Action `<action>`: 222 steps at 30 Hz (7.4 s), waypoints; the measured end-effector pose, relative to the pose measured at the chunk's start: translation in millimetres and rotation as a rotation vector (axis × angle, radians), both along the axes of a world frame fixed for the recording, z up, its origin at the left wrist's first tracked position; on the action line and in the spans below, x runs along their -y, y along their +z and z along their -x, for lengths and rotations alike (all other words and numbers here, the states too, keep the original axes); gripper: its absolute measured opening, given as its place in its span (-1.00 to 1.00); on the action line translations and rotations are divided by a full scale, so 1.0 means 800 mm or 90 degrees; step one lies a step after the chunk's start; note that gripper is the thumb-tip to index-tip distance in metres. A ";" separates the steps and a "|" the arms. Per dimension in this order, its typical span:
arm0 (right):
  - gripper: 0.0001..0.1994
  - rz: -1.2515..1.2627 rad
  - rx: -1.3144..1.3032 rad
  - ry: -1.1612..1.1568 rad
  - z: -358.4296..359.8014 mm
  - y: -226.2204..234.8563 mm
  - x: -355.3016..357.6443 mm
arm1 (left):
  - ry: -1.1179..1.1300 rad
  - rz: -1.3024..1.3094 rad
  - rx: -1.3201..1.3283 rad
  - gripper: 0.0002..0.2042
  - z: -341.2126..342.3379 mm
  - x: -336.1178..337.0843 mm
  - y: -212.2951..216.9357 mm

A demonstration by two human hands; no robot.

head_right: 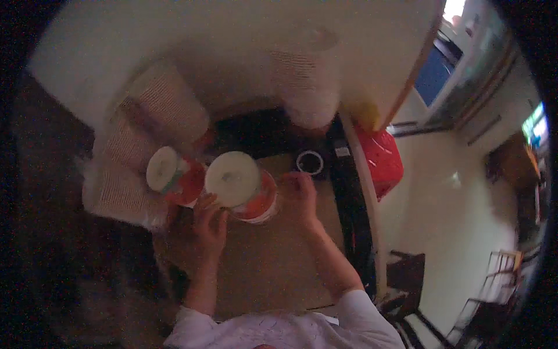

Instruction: The recorder is threading a string through the bottoms of printed paper cups to assemble them, likely for a lantern or decorative product.

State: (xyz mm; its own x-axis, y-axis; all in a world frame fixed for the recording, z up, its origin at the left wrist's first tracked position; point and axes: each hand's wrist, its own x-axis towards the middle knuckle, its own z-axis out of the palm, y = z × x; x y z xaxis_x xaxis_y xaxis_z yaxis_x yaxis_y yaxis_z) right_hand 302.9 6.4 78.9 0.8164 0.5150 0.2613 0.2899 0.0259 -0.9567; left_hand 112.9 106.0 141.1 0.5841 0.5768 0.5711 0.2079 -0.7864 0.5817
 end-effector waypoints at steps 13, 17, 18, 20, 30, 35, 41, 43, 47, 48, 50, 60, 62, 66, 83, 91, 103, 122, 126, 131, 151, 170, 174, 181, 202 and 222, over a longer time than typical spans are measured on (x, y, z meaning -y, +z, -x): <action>-0.77 0.223 0.530 0.263 0.087 0.164 -0.105 | 0.234 0.599 0.444 -0.63 0.067 -0.016 -0.256; -0.71 0.366 0.690 0.257 0.085 0.139 -0.130 | 0.224 0.559 0.221 -0.64 0.062 -0.049 -0.168; -0.69 0.395 0.707 0.247 0.087 0.133 -0.137 | 0.194 0.639 0.198 -0.67 0.068 -0.059 -0.141; -0.68 0.427 0.709 0.257 0.090 0.118 -0.157 | 0.174 0.716 0.183 -0.70 0.074 -0.076 -0.130; -0.61 0.336 0.552 0.274 0.112 0.127 -0.120 | 0.079 0.580 0.468 -0.77 0.054 -0.060 -0.187; -0.74 0.552 0.707 0.378 0.170 0.154 -0.111 | 0.004 0.726 0.584 -0.79 0.050 -0.053 -0.226; -0.88 0.563 0.699 0.438 0.159 0.139 -0.092 | 0.115 0.633 0.399 -0.83 0.039 -0.038 -0.238; -0.90 0.535 0.708 0.463 0.154 0.140 -0.086 | 0.094 0.716 0.518 -0.82 0.024 -0.030 -0.247; -0.89 0.491 0.681 0.499 0.158 0.137 -0.086 | -0.076 0.857 0.698 -0.83 -0.008 -0.027 -0.335; -0.88 0.526 0.641 0.481 0.153 0.139 -0.082 | 0.033 0.772 0.633 -0.82 -0.003 -0.020 -0.318; -0.88 0.530 0.609 0.470 0.155 0.141 -0.083 | 0.147 0.679 0.564 -0.81 0.020 -0.021 -0.295; -0.85 0.507 0.658 0.490 0.153 0.138 -0.089 | 0.062 0.695 0.486 -0.77 0.052 -0.038 -0.249; -0.84 0.510 0.646 0.493 0.147 0.134 -0.086 | 0.021 0.678 0.432 -0.77 0.044 -0.047 -0.255; -0.79 0.530 0.651 0.525 0.132 0.131 -0.084 | -0.092 0.595 0.341 -0.76 0.042 -0.056 -0.304; -0.82 0.571 0.619 0.524 0.126 0.131 -0.069 | -0.097 0.648 0.299 -0.87 0.089 -0.059 -0.238; -0.77 0.527 0.623 0.547 0.120 0.130 -0.065 | -0.108 0.671 0.361 -0.91 0.083 -0.054 -0.241; -0.81 0.523 0.644 0.538 0.137 0.131 -0.078 | 0.070 0.484 0.185 -0.79 0.063 -0.041 -0.281; -0.77 0.548 0.649 0.526 0.123 0.133 -0.072 | -0.084 0.680 0.539 -0.80 0.040 -0.061 -0.255; -0.77 0.523 0.623 0.516 0.128 0.129 -0.074 | 0.027 0.705 0.453 -0.79 0.038 -0.074 -0.243; -0.80 0.556 0.648 0.513 0.125 0.133 -0.074 | 0.094 0.643 0.222 -0.77 0.036 -0.083 -0.223; -0.81 0.436 0.701 0.536 0.123 0.123 -0.072 | -0.076 0.783 0.363 -0.79 0.052 -0.061 -0.239; -0.87 0.381 0.719 0.422 0.128 0.104 -0.060 | 0.003 0.810 0.331 -0.80 0.056 -0.056 -0.207; -0.86 0.404 0.743 0.456 0.127 0.109 -0.062 | 0.038 0.756 0.337 -0.80 0.054 -0.055 -0.210; -0.86 0.451 0.709 0.487 0.126 0.120 -0.067 | 0.002 1.008 0.489 -0.82 0.050 -0.049 -0.243; -0.72 0.618 0.574 0.756 -0.037 0.061 -0.295 | 0.025 0.789 0.426 -0.92 0.047 -0.020 -0.269; -0.74 1.007 0.171 0.951 0.068 0.056 -0.327 | -0.067 0.935 0.391 -0.86 0.057 -0.020 -0.275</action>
